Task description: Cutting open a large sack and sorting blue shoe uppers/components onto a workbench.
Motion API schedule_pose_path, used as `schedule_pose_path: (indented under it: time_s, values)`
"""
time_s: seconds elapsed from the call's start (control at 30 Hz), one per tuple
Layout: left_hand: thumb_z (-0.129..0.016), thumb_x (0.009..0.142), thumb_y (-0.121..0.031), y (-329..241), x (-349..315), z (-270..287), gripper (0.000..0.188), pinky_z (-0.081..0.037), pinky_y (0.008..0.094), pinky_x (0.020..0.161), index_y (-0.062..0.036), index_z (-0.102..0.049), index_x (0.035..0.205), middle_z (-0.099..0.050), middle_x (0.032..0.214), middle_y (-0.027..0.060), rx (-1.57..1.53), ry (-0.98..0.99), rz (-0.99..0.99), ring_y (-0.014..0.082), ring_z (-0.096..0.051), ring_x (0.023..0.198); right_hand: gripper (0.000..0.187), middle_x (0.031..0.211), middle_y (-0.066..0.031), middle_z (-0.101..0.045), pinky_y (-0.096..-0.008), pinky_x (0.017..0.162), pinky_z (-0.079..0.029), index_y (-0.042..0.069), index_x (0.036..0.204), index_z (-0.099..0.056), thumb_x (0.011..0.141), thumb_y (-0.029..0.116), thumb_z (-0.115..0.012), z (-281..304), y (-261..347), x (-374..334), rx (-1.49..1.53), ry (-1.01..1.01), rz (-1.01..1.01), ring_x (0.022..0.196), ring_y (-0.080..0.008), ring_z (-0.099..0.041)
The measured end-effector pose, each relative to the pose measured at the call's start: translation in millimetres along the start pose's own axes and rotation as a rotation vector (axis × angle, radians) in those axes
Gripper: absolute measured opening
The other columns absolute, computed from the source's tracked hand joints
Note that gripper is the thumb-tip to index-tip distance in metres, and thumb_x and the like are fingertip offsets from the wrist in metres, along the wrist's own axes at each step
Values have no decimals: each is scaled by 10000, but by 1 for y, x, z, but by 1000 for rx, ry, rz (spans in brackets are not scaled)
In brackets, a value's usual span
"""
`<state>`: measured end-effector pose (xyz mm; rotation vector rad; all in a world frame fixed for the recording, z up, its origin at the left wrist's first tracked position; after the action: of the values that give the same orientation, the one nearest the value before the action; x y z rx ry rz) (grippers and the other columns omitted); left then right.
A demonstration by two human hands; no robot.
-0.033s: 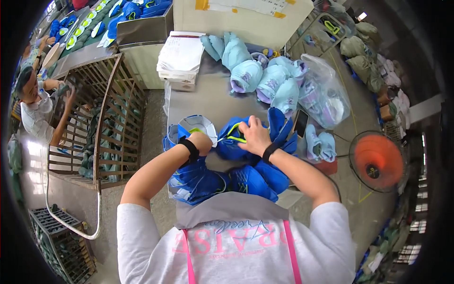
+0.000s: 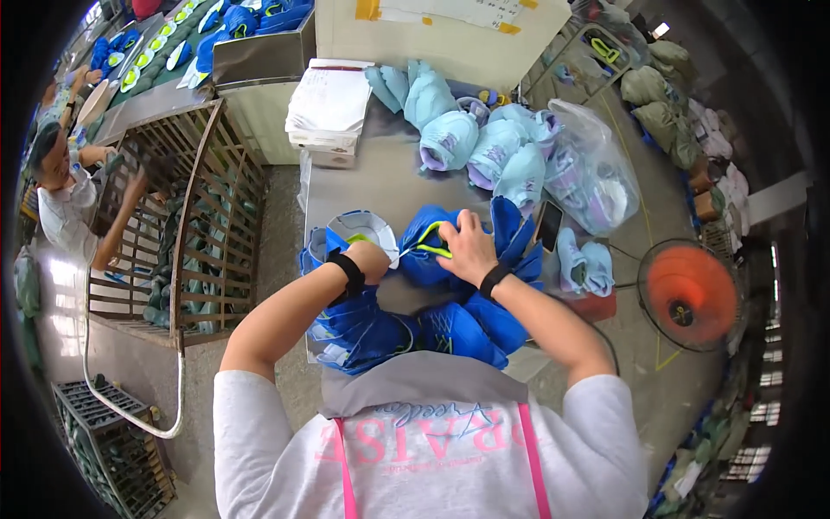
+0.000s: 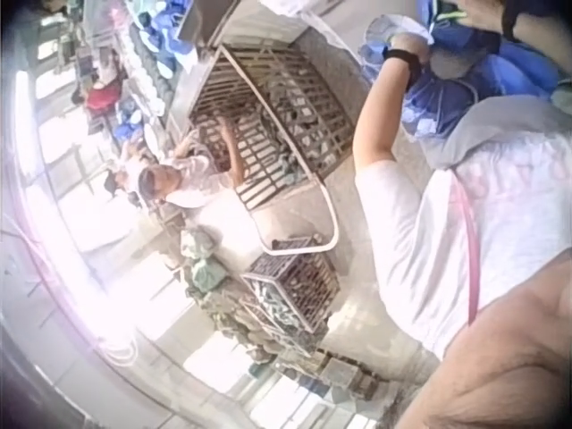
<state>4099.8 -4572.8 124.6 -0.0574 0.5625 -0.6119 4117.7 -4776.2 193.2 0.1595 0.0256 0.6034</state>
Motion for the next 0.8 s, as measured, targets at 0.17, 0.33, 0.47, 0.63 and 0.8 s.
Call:
schedule_pose_path:
  time_s: [0.17, 0.33, 0.47, 0.63, 0.8]
  values:
    - [-599, 723, -295, -7, 16, 2, 372, -407, 439, 837, -51, -573, 1003, -590, 949, 166, -136, -235, -70, 333, -509, 1006, 356, 900, -125, -410, -404, 629, -411, 185, 950, -521, 626, 157, -668, -40, 4, -11, 74, -663, -81, 839, -309, -437]
    - [-628, 673, -352, 20, 15, 1, 487, -382, 413, 884, 0, -561, 1004, -554, 1051, 161, -131, -45, 173, 320, -476, 1059, 315, 859, -155, -568, -377, 682, -480, 118, 979, -551, 667, 156, -578, -52, 27, -43, 319, 302, 195, 919, -299, -520]
    - [-552, 679, -117, -19, 9, 61, 326, -398, 374, 860, -35, -555, 994, -546, 1068, 146, -79, -497, 204, 309, -495, 1029, 192, 848, -133, -591, -365, 750, -456, 39, 808, -575, 631, 114, -580, -22, -47, -10, 43, -233, 111, 976, -278, -527]
    - [-526, 707, -120, -94, 51, 73, 310, -346, 396, 918, -78, -559, 1012, -487, 1178, 100, 80, -565, -499, 272, -417, 1142, 142, 916, -86, -560, -399, 830, -386, 52, 789, -599, 729, 160, -528, -18, -96, -2, -218, -334, 165, 1031, -235, -482]
    - [-563, 714, -197, -85, 88, 46, 405, -372, 352, 792, -134, -519, 1111, -530, 1040, 33, 370, -569, -279, 204, -479, 1019, 201, 871, -38, -596, -442, 839, -335, 101, 765, -623, 658, 271, -620, 6, -103, -38, -295, -259, 84, 1049, -197, -451]
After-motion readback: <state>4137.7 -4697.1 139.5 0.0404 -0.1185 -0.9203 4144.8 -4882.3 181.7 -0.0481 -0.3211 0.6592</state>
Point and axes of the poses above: each hand's wrist, its own x-axis towards the middle knuckle, its own z-axis out of the back of the hand, y = z × x, the point moved 1 cm from there along x, towards the middle knuckle
